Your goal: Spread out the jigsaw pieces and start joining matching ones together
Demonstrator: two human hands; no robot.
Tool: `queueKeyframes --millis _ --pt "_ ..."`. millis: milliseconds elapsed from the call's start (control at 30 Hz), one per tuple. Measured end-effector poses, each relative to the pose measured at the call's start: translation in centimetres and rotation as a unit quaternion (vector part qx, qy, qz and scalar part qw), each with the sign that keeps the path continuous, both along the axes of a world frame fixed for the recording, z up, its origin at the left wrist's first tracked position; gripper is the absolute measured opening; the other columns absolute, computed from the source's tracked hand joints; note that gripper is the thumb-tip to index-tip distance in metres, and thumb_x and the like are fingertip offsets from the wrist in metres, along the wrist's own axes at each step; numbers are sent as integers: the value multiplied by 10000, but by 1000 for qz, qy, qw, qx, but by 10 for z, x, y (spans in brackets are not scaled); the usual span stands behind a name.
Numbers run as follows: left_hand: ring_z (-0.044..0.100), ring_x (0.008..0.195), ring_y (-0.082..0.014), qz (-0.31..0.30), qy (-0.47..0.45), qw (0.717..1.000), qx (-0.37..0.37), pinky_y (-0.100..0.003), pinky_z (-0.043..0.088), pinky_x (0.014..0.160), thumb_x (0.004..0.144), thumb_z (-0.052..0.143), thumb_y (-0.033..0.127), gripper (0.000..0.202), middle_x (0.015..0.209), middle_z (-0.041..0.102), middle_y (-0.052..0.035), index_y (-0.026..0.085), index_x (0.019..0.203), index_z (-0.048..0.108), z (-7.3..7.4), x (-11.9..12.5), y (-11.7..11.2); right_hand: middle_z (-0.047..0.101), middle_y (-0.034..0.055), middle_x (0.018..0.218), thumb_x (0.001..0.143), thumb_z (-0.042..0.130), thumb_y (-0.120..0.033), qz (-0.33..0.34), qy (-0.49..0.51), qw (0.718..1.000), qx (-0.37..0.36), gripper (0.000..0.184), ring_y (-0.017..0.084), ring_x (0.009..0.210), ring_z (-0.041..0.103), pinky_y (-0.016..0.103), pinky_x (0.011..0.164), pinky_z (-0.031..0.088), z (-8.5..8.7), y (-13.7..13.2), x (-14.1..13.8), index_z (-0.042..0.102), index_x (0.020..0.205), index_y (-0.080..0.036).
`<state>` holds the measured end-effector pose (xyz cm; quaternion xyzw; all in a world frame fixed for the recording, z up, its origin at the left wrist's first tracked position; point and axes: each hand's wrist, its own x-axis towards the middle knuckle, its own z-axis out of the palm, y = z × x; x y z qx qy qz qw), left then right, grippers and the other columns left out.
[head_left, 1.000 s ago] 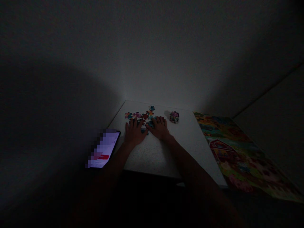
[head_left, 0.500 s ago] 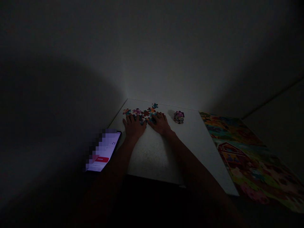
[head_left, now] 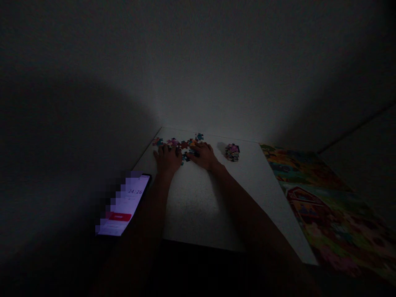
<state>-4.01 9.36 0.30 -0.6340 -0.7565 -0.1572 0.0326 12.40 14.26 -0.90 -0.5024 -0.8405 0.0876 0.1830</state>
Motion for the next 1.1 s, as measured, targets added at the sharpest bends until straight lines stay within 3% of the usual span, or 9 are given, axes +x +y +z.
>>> queueKeyframes --millis 167,333,467,567,733,833,967,1033,1100 --pt "427 1339 -332 13 -2 999 36 -577 287 1128 979 314 357 465 1384 553 -158 195 1310 598 6 1 -3 495 52 1488 945 506 -515 13 23 999 19 475 239 1380 410 460 1171 231 6 7 1 593 1327 -244" --pt "324 1418 -366 4 14 999 46 -633 183 1156 970 353 441 504 1503 440 -152 211 1375 547 8 22 -22 639 106 1276 1002 374 -381 -142 44 988 31 400 254 1207 555 424 1055 377 16 -8 5 641 1259 -232" --pt "198 1463 -440 -6 6 999 -39 -702 137 1127 914 399 637 680 1586 306 -161 232 1457 456 1 31 -32 650 153 1184 991 374 -428 -221 25 975 27 430 300 1123 581 427 954 435 15 -26 6 648 1242 -210" --pt "177 1475 -426 -15 -1 997 -79 -682 137 1137 897 391 685 733 1603 262 -165 239 1477 429 -2 26 -30 607 150 1290 967 427 -501 -189 15 982 15 465 314 1214 526 452 1027 393 9 -38 5 625 1260 -200" --pt "191 1477 -406 -17 -1 997 -73 -676 162 1136 931 342 644 695 1608 254 -158 235 1490 406 -2 15 -20 397 148 1537 960 447 -543 -68 -26 997 -29 623 298 1440 311 475 1195 188 3 -49 7 438 1456 -166" --pt "213 1473 -393 -2 -13 998 -61 -673 170 1137 958 338 582 641 1595 284 -166 230 1489 408 -1 12 -16 346 170 1565 980 448 -462 -17 -36 998 -42 620 287 1470 264 453 1206 184 3 -49 4 374 1498 -129" --pt "240 1470 -360 13 -14 999 -32 -649 174 1153 984 361 447 534 1567 341 -173 209 1451 464 1 12 -12 426 164 1517 971 437 -222 61 -5 998 -23 498 213 1441 330 345 1191 235 5 -43 -5 445 1454 -103" --pt "268 1461 -345 19 -18 999 -28 -643 178 1157 985 376 373 484 1546 386 -152 225 1430 492 3 13 -11 448 138 1507 951 432 -155 67 16 997 -23 468 196 1427 350 344 1193 230 5 -40 -8 505 1412 -135" --pt "291 1453 -332 23 -26 999 -24 -633 191 1160 987 365 320 462 1530 419 -131 238 1417 510 4 15 -10 425 143 1523 960 439 -186 1 29 999 -25 443 232 1441 325 434 1207 188 4 -37 -9 523 1393 -154"
